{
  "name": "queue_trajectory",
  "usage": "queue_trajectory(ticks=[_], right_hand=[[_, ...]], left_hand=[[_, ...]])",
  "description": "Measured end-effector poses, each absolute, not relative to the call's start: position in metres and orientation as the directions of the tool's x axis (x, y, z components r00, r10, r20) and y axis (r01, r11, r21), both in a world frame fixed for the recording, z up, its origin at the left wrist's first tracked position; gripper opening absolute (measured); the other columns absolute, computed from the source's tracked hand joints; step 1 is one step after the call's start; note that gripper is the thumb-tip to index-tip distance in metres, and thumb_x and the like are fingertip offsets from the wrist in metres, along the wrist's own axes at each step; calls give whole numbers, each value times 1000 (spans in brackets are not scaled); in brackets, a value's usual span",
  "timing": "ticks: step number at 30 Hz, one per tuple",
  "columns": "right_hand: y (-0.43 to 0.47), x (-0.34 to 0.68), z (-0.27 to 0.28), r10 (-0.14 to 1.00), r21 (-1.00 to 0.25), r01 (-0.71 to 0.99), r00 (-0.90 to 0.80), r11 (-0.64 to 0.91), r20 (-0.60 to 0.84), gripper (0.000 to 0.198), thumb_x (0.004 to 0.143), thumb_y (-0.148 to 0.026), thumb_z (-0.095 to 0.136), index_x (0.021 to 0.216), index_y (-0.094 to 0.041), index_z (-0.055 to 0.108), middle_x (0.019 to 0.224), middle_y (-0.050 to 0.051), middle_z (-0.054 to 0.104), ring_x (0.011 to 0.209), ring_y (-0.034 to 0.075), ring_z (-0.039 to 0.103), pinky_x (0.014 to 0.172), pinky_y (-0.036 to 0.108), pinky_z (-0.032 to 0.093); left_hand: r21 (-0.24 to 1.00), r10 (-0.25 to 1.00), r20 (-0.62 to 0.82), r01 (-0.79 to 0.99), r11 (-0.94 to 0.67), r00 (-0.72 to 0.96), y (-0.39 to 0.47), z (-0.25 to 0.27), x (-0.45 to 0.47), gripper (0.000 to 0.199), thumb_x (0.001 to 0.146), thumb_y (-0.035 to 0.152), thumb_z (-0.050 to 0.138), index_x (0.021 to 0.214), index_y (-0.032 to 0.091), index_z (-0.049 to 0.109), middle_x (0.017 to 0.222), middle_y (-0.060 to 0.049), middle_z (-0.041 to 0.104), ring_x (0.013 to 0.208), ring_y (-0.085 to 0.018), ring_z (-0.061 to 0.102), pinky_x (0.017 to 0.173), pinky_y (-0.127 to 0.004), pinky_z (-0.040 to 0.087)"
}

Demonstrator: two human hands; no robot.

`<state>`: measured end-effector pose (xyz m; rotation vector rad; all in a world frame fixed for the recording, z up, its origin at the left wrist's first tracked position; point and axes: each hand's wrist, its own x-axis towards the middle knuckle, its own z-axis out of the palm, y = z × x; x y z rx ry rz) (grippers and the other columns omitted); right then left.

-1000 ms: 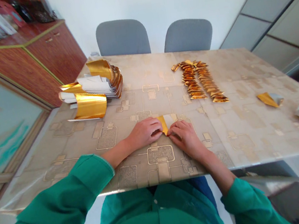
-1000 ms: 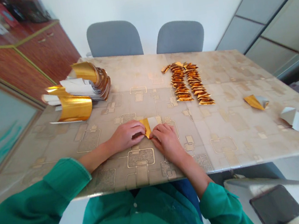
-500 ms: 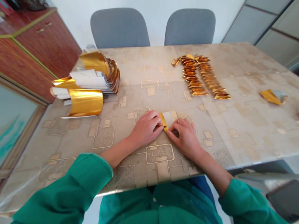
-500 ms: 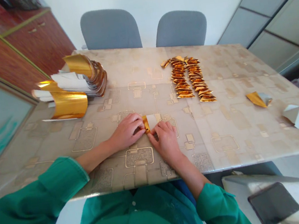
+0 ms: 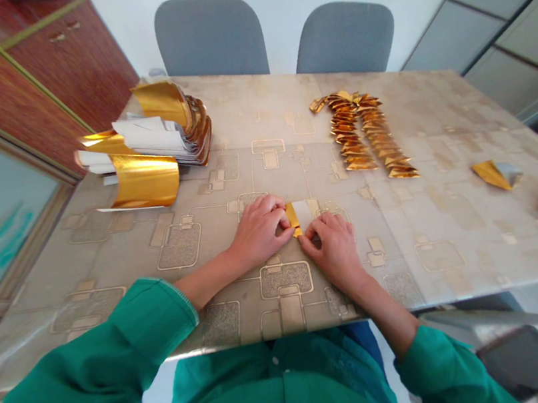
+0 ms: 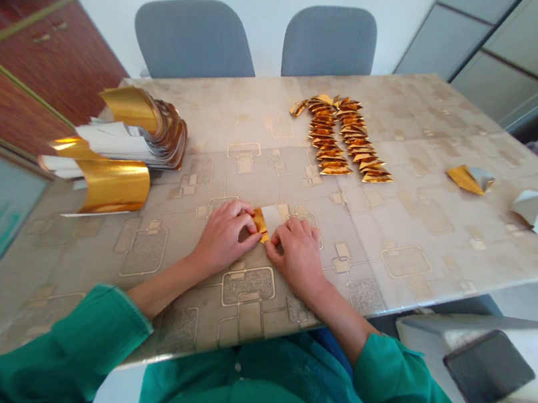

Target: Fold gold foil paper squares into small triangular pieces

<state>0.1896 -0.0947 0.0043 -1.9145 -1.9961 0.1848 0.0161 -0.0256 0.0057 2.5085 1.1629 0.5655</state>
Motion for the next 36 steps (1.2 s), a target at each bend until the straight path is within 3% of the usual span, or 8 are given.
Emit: queue_trajectory(ticks=[9,15,19,23,25,30,36], right_hand=[[-98,193,4,980,-351,925,-82,144,184,10,94,-31,59,100,-26,65,96,4,63,91,23,51,76,34,29],[-97,194,5,985,-379,916,-81,133,150,12,93,-30,60,102,-29,68,95,4,62,92,24,52,77,35,29],[-96,194,4,984,-382,915,-75,131,159,11,92,-31,62,100,-28,68,94,4,62,91,24,51,76,35,30],[-95,193,3,984,-369,921,-62,121,169,9,91,-31,63,99,-28,67,93,4,62,89,24,52,75,34,29],[-95,192,3,984,-359,926,-58,117,170,9,91,-31,63,98,-27,67,93,4,63,90,24,52,75,34,29],[-95,193,2,978,-341,929,-75,140,196,11,94,-32,60,99,-26,67,93,4,63,88,23,52,74,34,29],[-100,199,6,952,-236,933,-224,272,208,12,97,-29,58,103,-27,68,98,4,64,94,22,51,78,35,31]], left_hand=[[477,831,190,691,-544,523,-22,6,10,22,78,33,77,75,17,62,119,-7,58,112,-28,53,94,-45,42],[483,827,220,679,-553,517,-17,2,3,19,83,30,74,75,17,62,120,-7,58,112,-27,53,93,-44,43],[330,729,356,651,-684,585,-19,4,1,14,89,32,69,87,18,66,116,-8,61,107,-25,55,90,-41,44],[9,389,425,426,-905,817,-31,7,0,17,100,23,52,98,20,69,107,-5,67,99,-20,56,90,-36,43],[-51,303,404,352,-935,863,-37,6,-1,20,102,21,49,102,18,69,102,-5,69,97,-19,58,90,-35,44],[-40,354,395,401,-915,848,-46,-2,-8,23,101,22,50,116,18,66,107,-6,70,104,-21,58,95,-38,44],[-34,369,382,412,-910,847,-46,-5,-10,24,101,22,49,119,18,64,109,-5,69,105,-21,59,101,-40,42]])
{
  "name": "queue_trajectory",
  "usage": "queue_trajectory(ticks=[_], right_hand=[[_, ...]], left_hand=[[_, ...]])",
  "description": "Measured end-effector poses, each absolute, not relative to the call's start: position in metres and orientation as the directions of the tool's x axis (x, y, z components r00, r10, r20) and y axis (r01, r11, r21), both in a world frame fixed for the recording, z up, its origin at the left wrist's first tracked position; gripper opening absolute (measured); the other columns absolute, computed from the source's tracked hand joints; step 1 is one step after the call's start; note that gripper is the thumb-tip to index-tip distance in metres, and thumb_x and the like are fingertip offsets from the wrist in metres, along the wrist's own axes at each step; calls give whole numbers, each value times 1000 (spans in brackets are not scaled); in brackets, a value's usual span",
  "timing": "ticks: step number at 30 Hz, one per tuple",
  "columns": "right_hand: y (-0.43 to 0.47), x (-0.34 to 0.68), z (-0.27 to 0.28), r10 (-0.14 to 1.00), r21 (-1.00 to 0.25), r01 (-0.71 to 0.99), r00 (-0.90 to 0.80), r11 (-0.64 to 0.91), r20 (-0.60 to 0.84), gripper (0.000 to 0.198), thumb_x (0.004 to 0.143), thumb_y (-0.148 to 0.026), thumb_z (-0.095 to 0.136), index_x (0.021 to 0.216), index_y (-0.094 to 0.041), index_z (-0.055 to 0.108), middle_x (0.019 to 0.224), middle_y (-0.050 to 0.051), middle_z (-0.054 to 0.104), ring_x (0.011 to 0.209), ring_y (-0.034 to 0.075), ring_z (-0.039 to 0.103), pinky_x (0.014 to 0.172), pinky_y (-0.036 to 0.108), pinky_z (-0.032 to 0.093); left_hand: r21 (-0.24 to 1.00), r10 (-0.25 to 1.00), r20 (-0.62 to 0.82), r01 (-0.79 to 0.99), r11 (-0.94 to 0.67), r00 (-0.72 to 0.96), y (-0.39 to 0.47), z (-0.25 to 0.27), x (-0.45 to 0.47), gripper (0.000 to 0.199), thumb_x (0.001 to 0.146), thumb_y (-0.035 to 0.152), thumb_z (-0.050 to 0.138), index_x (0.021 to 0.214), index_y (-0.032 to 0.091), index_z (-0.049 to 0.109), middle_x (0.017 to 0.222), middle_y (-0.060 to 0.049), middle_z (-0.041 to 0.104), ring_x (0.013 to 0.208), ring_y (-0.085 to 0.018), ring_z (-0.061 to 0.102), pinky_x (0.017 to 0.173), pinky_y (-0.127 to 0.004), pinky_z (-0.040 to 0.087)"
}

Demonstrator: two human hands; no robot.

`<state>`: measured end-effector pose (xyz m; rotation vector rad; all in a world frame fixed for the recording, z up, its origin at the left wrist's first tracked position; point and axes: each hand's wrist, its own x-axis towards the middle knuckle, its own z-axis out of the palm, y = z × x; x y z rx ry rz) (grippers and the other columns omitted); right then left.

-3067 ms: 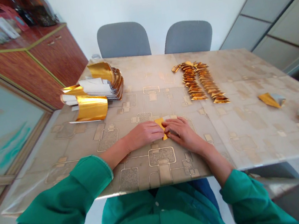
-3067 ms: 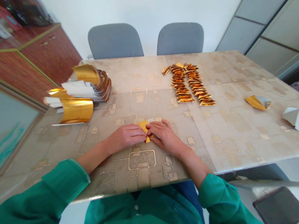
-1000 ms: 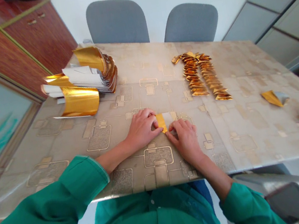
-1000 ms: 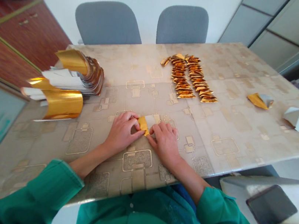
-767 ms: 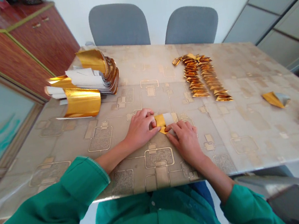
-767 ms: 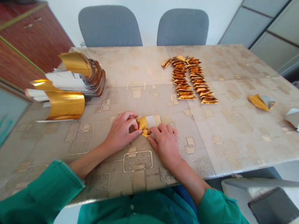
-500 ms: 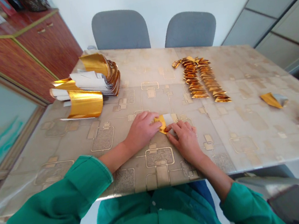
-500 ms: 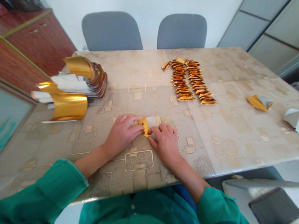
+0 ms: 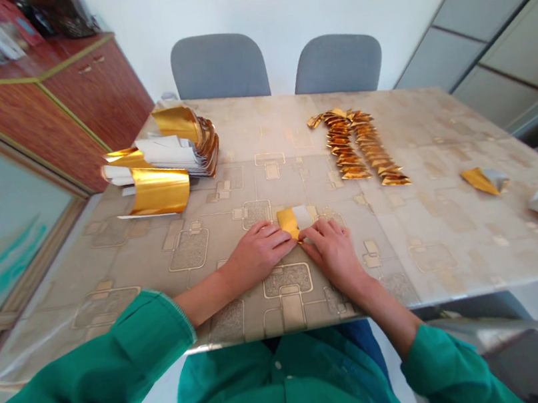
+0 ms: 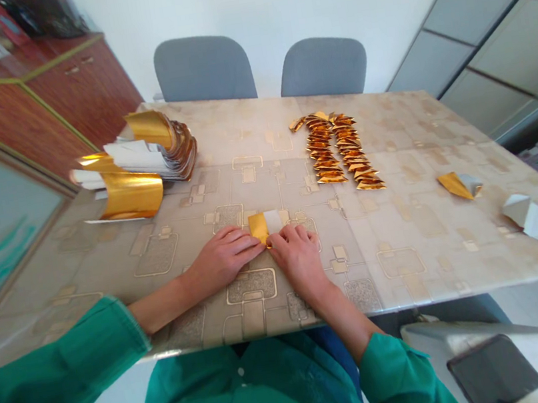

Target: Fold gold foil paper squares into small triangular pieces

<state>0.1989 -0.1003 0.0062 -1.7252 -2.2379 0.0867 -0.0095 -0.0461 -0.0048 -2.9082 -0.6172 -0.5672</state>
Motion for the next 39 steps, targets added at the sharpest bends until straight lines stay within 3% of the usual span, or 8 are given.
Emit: queue_trajectory(ticks=[7,14,18,24,31,34,39], right_hand=[[-108,207,10,909,-115,913,-363,391,205,9,95,-29,61,96,-26,70,102,3,65,95,21,50,80,35,33],[-113,213,12,883,-145,881,-415,450,220,18,97,-28,57,110,-26,69,105,5,65,97,22,51,81,36,37],[-113,213,12,889,-195,876,-398,442,224,19,98,-29,56,109,-27,71,104,6,65,96,22,52,80,36,38],[-108,210,7,908,-262,878,-343,401,240,21,98,-30,55,111,-30,71,104,6,66,97,22,53,81,37,37],[-91,224,11,864,-347,792,-440,503,246,21,96,-26,57,114,-24,69,106,7,66,98,22,55,82,36,42],[-80,233,14,809,-314,746,-531,587,252,23,96,-29,58,116,-23,68,112,9,66,102,23,54,85,38,44],[-70,233,13,782,-276,732,-574,623,244,19,97,-32,56,106,-21,69,102,8,66,95,21,54,85,36,45]], left_hand=[[-92,403,380,468,-879,832,-50,2,-11,22,101,23,51,117,20,66,110,-5,70,109,-23,59,103,-46,37],[-87,468,336,521,-849,817,-47,8,-21,22,98,20,56,116,22,67,120,-7,68,113,-25,58,105,-50,36],[-74,512,382,578,-813,769,-49,8,-21,23,98,17,52,115,19,67,120,-9,69,111,-25,59,106,-51,37],[-76,311,409,371,-925,858,-42,3,-9,23,101,18,47,114,16,66,110,-7,70,103,-20,61,98,-37,45],[-75,335,347,382,-921,876,-29,1,0,18,99,19,52,107,16,68,99,-7,70,94,-19,62,82,-31,51],[-101,336,358,394,-913,871,-29,-1,-1,17,99,18,52,106,16,68,98,-6,70,91,-19,63,78,-30,51],[-113,317,385,385,-916,867,-29,-2,-1,20,101,19,50,109,18,67,101,-5,71,91,-18,62,77,-29,50]])
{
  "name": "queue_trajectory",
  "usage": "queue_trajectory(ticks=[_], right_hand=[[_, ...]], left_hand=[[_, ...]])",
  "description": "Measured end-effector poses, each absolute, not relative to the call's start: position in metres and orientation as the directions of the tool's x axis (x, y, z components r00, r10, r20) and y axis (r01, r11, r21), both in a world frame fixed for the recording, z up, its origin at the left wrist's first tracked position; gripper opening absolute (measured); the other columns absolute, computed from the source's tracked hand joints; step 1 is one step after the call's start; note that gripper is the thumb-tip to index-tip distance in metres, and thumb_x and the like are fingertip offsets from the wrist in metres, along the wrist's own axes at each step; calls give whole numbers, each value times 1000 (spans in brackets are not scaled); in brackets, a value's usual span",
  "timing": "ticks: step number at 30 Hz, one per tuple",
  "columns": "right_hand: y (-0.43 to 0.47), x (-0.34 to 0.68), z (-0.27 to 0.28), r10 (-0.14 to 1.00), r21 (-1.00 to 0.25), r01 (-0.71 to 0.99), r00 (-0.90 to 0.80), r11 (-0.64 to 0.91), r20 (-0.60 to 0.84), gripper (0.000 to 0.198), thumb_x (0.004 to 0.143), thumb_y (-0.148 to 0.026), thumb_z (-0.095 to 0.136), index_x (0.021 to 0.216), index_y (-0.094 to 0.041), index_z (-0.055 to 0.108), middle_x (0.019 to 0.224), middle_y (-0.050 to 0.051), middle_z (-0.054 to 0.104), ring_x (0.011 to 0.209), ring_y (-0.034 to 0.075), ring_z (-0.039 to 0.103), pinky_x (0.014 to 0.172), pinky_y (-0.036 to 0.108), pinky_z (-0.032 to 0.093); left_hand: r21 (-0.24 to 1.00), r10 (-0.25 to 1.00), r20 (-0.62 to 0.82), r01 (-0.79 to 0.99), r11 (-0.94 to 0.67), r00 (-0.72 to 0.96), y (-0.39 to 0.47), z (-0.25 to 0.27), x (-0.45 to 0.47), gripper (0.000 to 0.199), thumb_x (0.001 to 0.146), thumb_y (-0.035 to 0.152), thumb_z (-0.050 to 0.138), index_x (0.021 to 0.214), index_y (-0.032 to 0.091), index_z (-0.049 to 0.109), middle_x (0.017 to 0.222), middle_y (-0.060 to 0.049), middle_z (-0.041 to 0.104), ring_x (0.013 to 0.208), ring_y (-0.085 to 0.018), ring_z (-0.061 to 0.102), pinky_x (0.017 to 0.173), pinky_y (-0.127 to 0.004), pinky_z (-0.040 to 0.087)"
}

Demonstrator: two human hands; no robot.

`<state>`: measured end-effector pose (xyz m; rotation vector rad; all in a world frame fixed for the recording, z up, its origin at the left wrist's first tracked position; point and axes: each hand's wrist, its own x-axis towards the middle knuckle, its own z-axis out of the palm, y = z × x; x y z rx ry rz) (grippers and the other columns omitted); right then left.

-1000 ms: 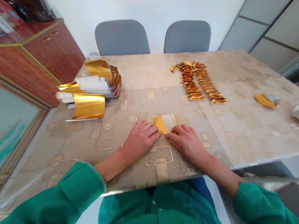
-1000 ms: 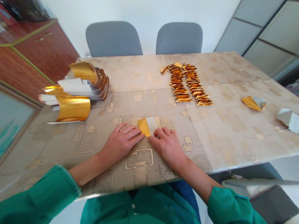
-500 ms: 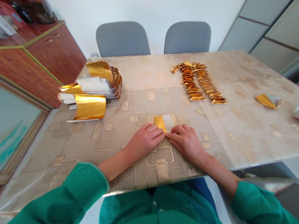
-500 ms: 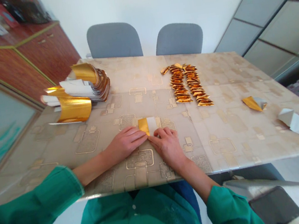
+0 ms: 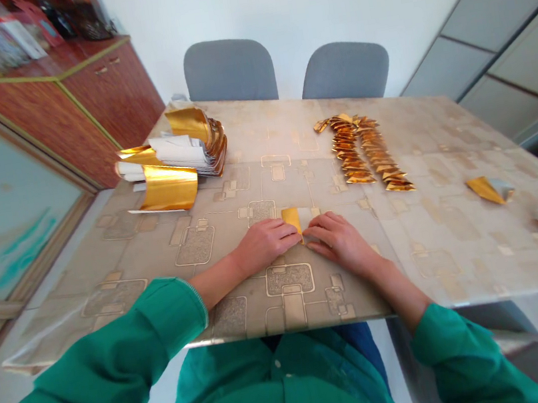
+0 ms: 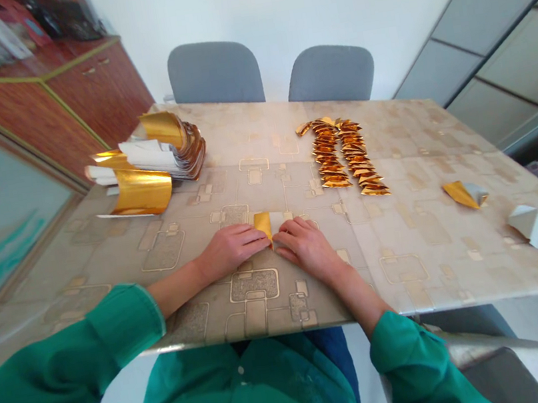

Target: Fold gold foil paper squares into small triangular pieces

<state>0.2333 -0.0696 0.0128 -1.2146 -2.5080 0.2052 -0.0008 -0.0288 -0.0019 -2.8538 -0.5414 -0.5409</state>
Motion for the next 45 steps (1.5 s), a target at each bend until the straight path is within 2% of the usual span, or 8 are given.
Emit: queue_trajectory(ticks=[7,14,18,23,28,34,40,45], right_hand=[[-67,228,7,800,-325,732,-525,598,290,20,96,-35,57,103,-22,70,99,8,64,94,21,55,84,36,46],[-67,232,6,782,-345,703,-538,622,314,30,90,-38,65,114,-21,67,104,9,65,96,23,55,86,40,47],[-68,233,7,769,-314,704,-553,637,321,18,94,-27,58,107,-22,69,106,8,68,98,21,57,86,37,46],[-67,232,11,760,-267,713,-584,648,285,21,99,-29,52,101,-22,71,105,7,71,97,19,59,88,36,43],[-53,236,12,760,-409,642,-582,648,290,22,98,-35,55,93,-22,72,100,6,71,93,19,60,85,35,43],[-28,234,15,759,-557,568,-623,606,190,24,94,-42,61,83,-23,70,80,1,68,80,16,60,77,31,43],[-24,227,10,789,-603,554,-570,575,229,25,92,-42,65,80,-21,68,72,0,65,71,15,56,72,30,39],[-25,226,8,787,-604,542,-560,585,260,22,90,-38,69,77,-20,66,71,0,63,70,16,54,69,30,36]], left_hand=[[-151,335,335,402,-903,881,-28,1,1,19,101,22,50,99,19,68,94,-3,70,87,-17,62,73,-28,48],[-112,348,421,429,-896,838,-27,2,1,21,100,18,48,93,16,68,85,-4,69,81,-17,62,70,-28,49],[-42,347,444,406,-913,826,-27,-1,-6,19,99,16,50,96,17,69,90,-6,70,88,-17,63,79,-29,51],[26,333,425,356,-934,842,-31,-3,-15,20,97,19,54,113,21,66,107,-7,69,103,-19,63,92,-33,50],[30,341,355,354,-935,870,-36,0,-18,28,96,31,59,122,21,62,118,-8,65,111,-23,61,98,-38,47],[80,375,317,369,-926,871,-35,1,-19,27,96,31,59,121,22,62,120,-7,65,110,-23,60,101,-39,43],[178,396,358,355,-918,845,-36,2,-19,31,91,28,66,120,18,63,118,-8,66,110,-25,59,101,-41,44],[230,443,319,385,-894,837,-41,6,-19,44,88,28,68,129,14,57,119,-10,65,114,-26,56,104,-43,42]])
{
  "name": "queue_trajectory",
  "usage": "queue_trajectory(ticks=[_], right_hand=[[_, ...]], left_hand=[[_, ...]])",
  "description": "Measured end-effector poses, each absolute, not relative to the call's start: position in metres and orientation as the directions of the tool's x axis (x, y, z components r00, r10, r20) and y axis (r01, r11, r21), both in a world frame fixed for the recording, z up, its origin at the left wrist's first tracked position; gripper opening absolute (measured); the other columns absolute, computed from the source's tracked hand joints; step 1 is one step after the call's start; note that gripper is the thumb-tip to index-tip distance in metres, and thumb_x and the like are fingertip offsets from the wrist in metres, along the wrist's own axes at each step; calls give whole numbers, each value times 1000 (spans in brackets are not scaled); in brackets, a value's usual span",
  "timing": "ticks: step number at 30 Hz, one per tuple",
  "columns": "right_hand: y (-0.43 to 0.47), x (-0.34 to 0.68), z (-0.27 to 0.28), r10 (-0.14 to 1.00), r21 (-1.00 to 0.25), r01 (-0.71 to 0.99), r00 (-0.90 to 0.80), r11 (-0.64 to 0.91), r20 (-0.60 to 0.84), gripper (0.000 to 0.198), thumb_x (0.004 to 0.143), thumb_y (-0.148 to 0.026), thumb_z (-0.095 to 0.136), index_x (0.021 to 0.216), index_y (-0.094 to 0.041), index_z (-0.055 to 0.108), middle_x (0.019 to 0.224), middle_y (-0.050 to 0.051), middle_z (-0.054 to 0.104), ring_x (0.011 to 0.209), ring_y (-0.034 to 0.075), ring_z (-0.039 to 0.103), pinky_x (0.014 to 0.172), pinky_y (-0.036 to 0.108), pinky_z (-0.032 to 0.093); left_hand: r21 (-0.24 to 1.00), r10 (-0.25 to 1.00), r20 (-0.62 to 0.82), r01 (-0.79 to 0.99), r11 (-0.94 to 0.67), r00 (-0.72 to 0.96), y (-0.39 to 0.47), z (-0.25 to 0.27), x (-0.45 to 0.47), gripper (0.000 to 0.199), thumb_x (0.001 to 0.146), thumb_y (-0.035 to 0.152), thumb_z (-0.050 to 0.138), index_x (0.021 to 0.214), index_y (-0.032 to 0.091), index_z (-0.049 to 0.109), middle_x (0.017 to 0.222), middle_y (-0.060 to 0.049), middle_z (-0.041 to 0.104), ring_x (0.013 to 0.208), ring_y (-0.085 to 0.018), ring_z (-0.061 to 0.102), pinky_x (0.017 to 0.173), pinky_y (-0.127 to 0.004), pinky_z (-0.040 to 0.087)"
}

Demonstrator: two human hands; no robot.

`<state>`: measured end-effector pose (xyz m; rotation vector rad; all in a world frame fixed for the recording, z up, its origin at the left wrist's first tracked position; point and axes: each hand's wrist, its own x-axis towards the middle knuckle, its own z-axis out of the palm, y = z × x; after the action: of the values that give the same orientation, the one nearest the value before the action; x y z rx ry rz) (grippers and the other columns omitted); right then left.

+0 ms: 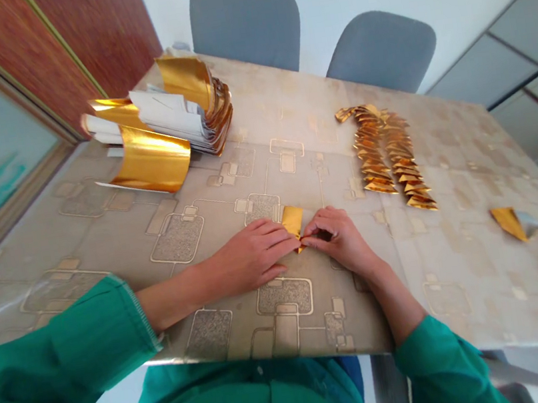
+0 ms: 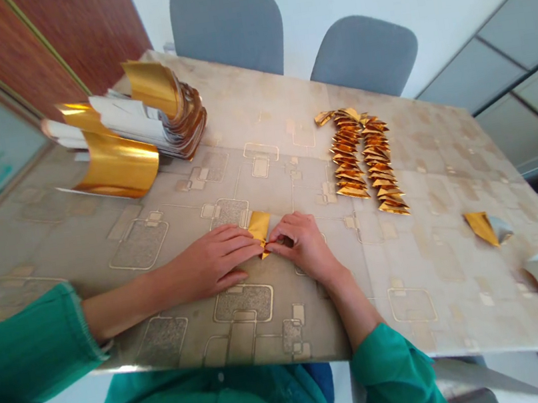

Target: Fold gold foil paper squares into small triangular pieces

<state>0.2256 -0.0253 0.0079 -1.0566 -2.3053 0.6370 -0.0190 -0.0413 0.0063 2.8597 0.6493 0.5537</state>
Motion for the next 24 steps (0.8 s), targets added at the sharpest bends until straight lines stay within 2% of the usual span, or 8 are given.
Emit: queue_trajectory(ticks=[7,12,15,19,24], right_hand=[[-31,224,7,822,-564,621,-529,543,209,15,91,-31,69,80,-21,64,76,0,61,77,17,53,74,32,34],[-40,218,8,844,-407,742,-498,534,199,13,91,-28,67,83,-21,60,81,1,59,84,20,51,79,35,31],[-44,217,7,849,-325,785,-483,528,212,14,92,-33,64,88,-21,58,86,2,59,87,21,50,82,37,32],[-44,222,4,877,-322,816,-435,479,203,20,93,-41,62,98,-22,58,96,4,60,93,23,50,86,38,33],[-41,234,3,899,-361,824,-393,437,192,15,96,-37,58,101,-24,58,100,5,59,96,25,49,87,40,34]], left_hand=[[158,441,290,412,-897,849,-45,5,-18,40,91,33,65,129,22,58,122,-8,64,118,-25,56,107,-44,38],[114,443,285,428,-896,850,-45,5,-17,37,92,36,64,126,22,60,120,-8,64,116,-25,56,106,-44,38],[103,442,279,431,-896,852,-46,5,-17,36,92,35,65,125,22,60,121,-8,63,116,-26,55,105,-45,38],[103,457,272,446,-889,847,-48,5,-17,36,92,34,65,125,24,60,124,-7,62,118,-26,54,106,-45,37],[107,474,266,463,-880,839,-48,3,-17,36,90,32,66,125,25,60,125,-6,62,119,-26,53,107,-47,35]])
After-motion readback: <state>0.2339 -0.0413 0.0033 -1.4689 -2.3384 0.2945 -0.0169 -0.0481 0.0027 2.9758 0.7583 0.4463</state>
